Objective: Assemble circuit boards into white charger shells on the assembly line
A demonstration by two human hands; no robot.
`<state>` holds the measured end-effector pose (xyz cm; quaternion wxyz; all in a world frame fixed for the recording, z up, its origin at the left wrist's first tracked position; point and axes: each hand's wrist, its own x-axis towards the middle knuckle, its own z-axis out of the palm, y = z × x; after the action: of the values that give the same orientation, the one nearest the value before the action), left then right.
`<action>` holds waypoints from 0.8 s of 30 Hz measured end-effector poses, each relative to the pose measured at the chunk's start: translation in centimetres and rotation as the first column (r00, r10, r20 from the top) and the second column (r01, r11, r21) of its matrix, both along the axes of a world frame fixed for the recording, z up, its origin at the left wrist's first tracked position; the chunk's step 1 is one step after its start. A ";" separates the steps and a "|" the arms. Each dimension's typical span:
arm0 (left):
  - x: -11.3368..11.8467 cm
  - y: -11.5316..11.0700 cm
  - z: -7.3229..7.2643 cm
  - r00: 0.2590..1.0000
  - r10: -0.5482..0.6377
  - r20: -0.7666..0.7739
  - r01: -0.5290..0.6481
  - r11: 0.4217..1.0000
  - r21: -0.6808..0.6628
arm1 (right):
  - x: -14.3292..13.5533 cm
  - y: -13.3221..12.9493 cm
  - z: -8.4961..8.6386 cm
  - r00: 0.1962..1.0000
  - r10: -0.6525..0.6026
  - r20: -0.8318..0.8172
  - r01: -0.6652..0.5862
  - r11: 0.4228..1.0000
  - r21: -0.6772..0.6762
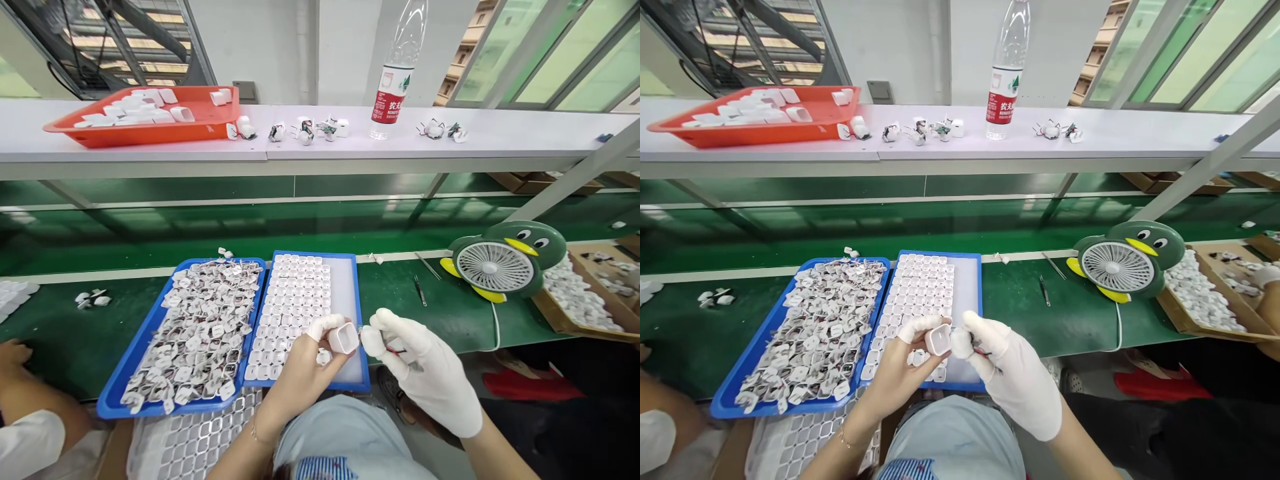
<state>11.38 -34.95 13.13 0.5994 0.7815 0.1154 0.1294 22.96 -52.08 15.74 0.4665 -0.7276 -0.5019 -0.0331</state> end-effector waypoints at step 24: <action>0.0 -0.8 2.1 0.918 -0.101 0.384 -0.132 0.835 0.534 | 1.1 0.8 4.3 0.933 0.330 0.142 -0.272 0.907 -0.321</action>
<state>11.38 -35.75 15.18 0.3593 0.8764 -0.0441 0.3177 24.08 -51.30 20.03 0.3008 -0.6958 -0.6507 0.0448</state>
